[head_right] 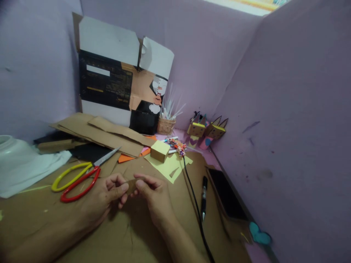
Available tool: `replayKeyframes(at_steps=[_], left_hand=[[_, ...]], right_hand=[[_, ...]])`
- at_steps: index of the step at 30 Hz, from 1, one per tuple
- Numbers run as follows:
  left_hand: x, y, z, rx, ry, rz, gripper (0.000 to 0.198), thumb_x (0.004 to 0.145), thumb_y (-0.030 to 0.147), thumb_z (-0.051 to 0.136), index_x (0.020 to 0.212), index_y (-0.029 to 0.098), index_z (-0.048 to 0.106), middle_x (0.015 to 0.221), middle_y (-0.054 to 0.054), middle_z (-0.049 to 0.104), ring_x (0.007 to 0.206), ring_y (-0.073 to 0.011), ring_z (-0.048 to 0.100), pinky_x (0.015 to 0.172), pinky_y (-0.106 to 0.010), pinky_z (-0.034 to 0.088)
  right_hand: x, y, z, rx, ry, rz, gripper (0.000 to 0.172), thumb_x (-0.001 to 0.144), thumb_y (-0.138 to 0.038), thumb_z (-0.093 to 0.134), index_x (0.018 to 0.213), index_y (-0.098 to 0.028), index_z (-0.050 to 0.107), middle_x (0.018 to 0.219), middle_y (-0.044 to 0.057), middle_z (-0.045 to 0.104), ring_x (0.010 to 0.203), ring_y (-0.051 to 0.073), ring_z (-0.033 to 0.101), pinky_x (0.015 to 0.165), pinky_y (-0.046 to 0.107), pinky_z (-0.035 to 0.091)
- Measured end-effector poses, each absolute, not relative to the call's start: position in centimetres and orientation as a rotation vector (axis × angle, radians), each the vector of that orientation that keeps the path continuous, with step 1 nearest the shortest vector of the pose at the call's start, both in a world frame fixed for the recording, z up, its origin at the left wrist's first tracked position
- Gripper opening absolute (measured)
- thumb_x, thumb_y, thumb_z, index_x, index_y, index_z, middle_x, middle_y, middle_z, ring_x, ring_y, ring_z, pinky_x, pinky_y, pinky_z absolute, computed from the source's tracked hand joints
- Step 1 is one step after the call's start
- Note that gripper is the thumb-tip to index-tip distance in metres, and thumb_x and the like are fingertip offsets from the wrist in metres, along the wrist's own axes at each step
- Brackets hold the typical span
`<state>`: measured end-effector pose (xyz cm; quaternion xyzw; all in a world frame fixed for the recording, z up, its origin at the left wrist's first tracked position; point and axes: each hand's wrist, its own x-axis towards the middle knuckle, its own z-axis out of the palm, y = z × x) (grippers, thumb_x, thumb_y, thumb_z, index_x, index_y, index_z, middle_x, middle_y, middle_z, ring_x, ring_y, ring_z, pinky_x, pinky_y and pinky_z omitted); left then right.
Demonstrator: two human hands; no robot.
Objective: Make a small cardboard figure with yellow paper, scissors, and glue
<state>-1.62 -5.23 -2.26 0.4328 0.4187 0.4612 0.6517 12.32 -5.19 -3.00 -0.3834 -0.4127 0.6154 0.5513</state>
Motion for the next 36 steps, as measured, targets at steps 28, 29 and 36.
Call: replayKeyframes(at_steps=[28, 29, 36], left_hand=[[-1.1, -5.8, -1.5, 1.186, 1.134, 1.071, 0.021, 0.062, 0.03, 0.063, 0.056, 0.017, 0.049, 0.047, 0.0, 0.058, 0.042, -0.0099, 0.05, 0.043, -0.021, 0.038], [-1.1, -5.8, -1.5, 1.179, 1.131, 1.078, 0.02, 0.061, 0.029, 0.064, 0.055, 0.016, 0.049, 0.047, 0.0, 0.057, 0.043, -0.0101, 0.05, 0.044, -0.021, 0.039], [-1.0, -5.6, -1.3, 1.269, 1.254, 0.936, 0.014, 0.063, 0.029, 0.064, 0.063, 0.016, 0.059, 0.055, -0.002, 0.06, 0.05, -0.0133, 0.052, 0.049, -0.023, 0.039]], right_hand=[[12.0, -5.4, -2.1, -1.018, -0.731, 1.591, 0.035, 0.048, -0.03, 0.082, 0.064, -0.014, 0.056, 0.048, -0.002, 0.06, 0.039, 0.01, 0.056, 0.036, 0.016, 0.043], [12.0, -5.4, -2.1, -1.023, -0.706, 1.605, 0.037, 0.046, -0.03, 0.083, 0.064, -0.014, 0.054, 0.048, -0.001, 0.061, 0.039, 0.011, 0.058, 0.037, 0.017, 0.045], [12.4, -5.3, -1.6, -1.002, -0.651, 1.527, 0.038, 0.039, -0.025, 0.085, 0.059, -0.013, 0.055, 0.05, -0.002, 0.063, 0.044, 0.012, 0.062, 0.044, 0.019, 0.052]])
